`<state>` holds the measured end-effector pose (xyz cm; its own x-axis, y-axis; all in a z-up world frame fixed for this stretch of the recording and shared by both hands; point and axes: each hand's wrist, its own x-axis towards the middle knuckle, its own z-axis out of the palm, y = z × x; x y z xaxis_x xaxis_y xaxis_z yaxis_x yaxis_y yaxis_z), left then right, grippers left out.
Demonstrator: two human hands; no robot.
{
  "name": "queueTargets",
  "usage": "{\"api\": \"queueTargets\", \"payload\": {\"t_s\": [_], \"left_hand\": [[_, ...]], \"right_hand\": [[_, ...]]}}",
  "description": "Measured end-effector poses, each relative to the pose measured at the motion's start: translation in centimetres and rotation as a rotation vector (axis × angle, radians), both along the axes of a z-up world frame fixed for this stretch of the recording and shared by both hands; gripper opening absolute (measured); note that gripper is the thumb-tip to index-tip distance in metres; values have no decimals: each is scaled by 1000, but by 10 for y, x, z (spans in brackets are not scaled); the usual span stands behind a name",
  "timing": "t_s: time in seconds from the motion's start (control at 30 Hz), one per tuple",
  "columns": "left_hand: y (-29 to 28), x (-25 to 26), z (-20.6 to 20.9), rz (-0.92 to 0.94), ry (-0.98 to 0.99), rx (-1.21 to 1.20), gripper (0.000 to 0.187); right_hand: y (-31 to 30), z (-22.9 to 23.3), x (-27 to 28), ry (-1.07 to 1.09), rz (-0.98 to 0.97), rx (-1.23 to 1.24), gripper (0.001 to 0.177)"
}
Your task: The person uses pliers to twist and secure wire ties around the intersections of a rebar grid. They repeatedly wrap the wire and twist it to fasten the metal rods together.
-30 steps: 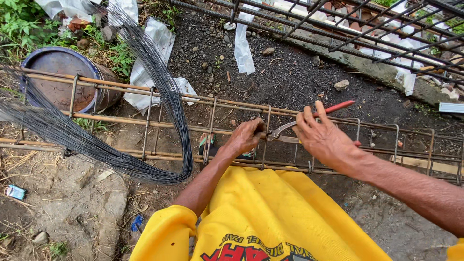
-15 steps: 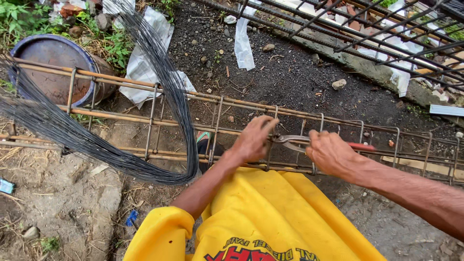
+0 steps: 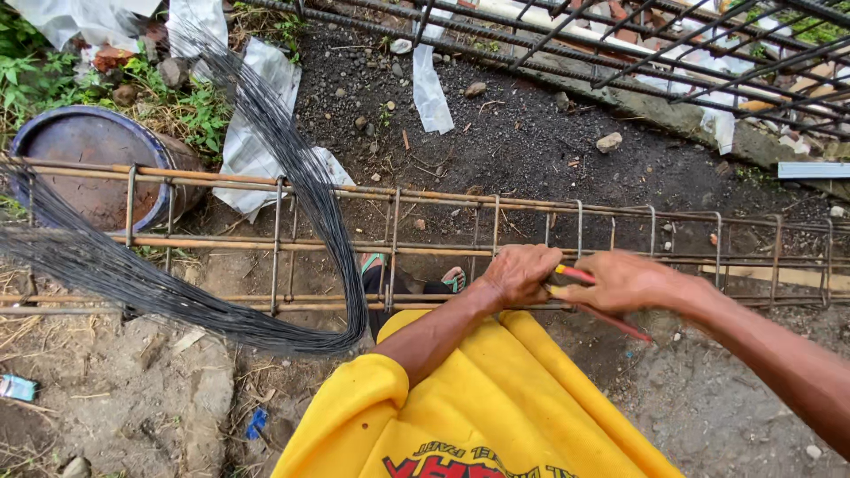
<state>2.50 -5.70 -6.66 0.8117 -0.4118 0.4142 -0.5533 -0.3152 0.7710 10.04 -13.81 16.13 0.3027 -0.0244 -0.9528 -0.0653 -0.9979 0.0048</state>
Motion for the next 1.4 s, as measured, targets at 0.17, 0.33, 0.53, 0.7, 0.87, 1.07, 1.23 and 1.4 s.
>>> {"api": "queueTargets", "payload": {"t_s": [0.17, 0.33, 0.53, 0.7, 0.87, 1.07, 1.23, 1.4], "left_hand": [[5, 21, 26, -37, 266, 147, 28], [-5, 2, 30, -51, 240, 240, 36], [-5, -8, 40, -24, -172, 189, 45], [-18, 2, 20, -80, -142, 2, 21], [-16, 20, 32, -214, 175, 178, 41], [-14, 21, 36, -134, 175, 173, 47], [-6, 5, 48, -87, -4, 216, 60], [-27, 6, 28, -33, -157, 257, 21]], "right_hand": [[-58, -15, -42, -593, 1050, -205, 59], [-71, -31, -47, -627, 849, -140, 37], [-88, -33, -24, 289, -614, 88, 54], [-67, -17, -25, 260, -690, 150, 56], [-58, -3, -27, -274, 505, -173, 76], [-96, -41, -41, -682, 993, -136, 48], [-70, -24, -4, 59, 169, -264, 50], [-109, -53, -5, 370, -725, 179, 30]]}}
